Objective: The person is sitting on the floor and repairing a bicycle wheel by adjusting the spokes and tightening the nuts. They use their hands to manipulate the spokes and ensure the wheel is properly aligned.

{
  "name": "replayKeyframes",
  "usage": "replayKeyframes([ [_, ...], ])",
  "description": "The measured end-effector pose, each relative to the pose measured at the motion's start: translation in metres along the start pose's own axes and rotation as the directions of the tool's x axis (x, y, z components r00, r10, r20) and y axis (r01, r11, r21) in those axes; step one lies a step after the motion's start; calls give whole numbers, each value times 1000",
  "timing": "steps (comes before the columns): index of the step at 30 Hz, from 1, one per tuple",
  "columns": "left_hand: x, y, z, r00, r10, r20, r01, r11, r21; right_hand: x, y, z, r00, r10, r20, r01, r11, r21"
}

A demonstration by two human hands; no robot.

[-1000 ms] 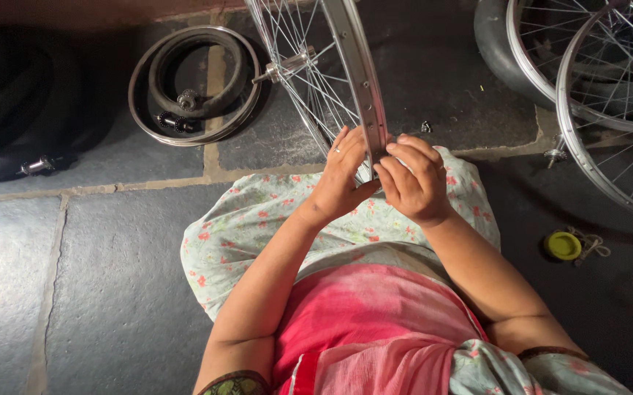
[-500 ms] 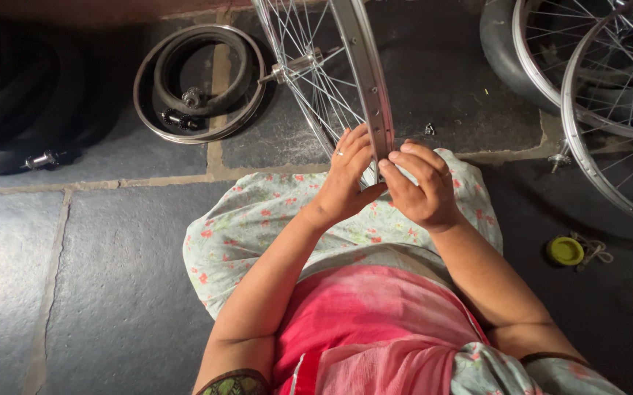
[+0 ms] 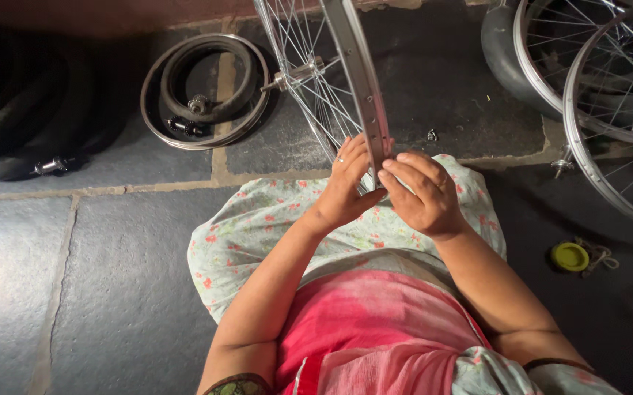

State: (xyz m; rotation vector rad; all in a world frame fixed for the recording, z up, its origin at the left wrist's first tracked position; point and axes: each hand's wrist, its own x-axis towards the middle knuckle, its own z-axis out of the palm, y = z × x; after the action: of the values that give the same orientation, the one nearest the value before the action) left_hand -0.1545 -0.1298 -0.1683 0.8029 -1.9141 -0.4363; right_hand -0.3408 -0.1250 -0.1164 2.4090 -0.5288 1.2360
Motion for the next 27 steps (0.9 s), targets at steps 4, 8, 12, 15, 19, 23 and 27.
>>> replayKeyframes([
  [4,1,-2,-3,1000,10,4,-10,1000,-23,1,2,3,1000,-1,-25,1,1000,8],
  [8,0,-3,-3,1000,22,17,-22,999,-23,0,5,8,999,11,-33,-10,1000,14],
  [12,-1,-7,-1,1000,-18,14,18,1000,-1,-2,3,12,999,31,-24,-32,999,-13],
  [15,-2,-10,-1,1000,-12,13,12,1000,17,-4,4,11,999,12,-31,-12,1000,10],
  [19,-4,-10,-1,1000,1,31,0,1000,-23,-6,5,10,1000,11,-12,-10,999,41],
  [23,-5,-10,-2,999,-11,37,12,1000,-25,-5,1,14,999,19,-33,-18,999,33],
  [27,-7,-11,-3,999,-1,42,1,1000,-2,-8,1,15,999,35,-22,-33,997,73],
])
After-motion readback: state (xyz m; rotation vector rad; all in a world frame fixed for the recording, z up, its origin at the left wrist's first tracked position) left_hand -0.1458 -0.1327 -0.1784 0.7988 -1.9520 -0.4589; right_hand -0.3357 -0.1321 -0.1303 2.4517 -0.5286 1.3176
